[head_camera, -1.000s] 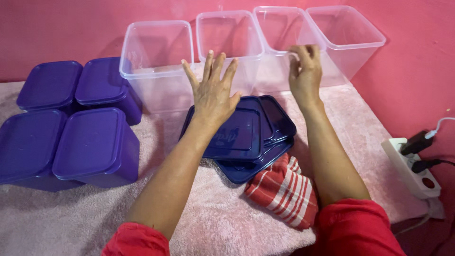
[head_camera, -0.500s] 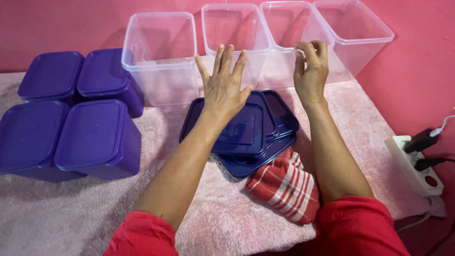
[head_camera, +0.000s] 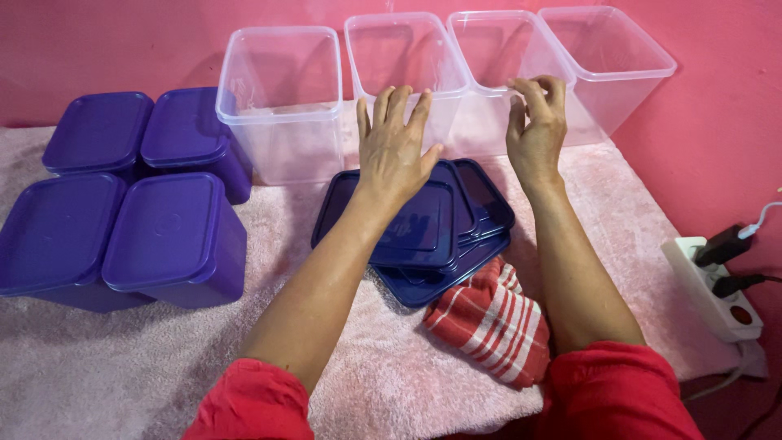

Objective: The person sits on the floor and wipes plastic food containers and their lids with a red checkered cloth, opening and repositioning lids, then arranges the lidded containers in rows on the towel.

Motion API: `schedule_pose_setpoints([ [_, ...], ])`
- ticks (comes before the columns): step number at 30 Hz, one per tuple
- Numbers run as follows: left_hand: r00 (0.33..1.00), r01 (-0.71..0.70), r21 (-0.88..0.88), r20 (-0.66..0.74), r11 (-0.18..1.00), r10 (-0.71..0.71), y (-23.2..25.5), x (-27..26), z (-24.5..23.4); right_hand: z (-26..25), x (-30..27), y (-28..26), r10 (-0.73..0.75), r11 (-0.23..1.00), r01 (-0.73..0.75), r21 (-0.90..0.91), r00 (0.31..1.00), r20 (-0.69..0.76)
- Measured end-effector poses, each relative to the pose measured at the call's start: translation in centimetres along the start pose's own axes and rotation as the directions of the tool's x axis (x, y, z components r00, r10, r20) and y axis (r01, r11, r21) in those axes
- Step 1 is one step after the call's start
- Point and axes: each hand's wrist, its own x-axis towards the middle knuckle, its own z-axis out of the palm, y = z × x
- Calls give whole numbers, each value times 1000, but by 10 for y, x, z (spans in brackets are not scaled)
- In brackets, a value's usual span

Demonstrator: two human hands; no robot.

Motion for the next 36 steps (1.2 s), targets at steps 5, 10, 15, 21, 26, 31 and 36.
schedule_pose_setpoints([
  [5, 993, -29, 119, -108, 992, 42, -23, -5, -19, -4, 7, -22, 30, 997, -32, 68, 999, 33],
  [10, 978, 123, 211, -193, 970, -82, -66, -27, -46, 11, 10, -57, -112, 970, 74, 230, 981, 157],
  [15, 967, 138, 251, -245, 958, -75, -89, -33, -46, 30, 10, -77, -204, 959, 140, 245, 944, 258],
  [21, 954, 115, 227, -295, 967, -44, -90, -25, -29, 39, 12, -82, -93, 985, 58, 162, 973, 213],
  [26, 960, 109, 221, -275, 969, -45, -91, -18, -29, 43, 10, -87, -97, 978, 64, 199, 983, 157],
  [31, 944, -15, 192, -322, 981, 77, -85, -32, -45, 28, 5, -99, -92, 964, 45, 264, 981, 170],
  [36, 966, 3, -16, -258, 1000, -7, -71, -89, -69, -13, -13, -109, -59, 972, -23, 236, 939, 337],
])
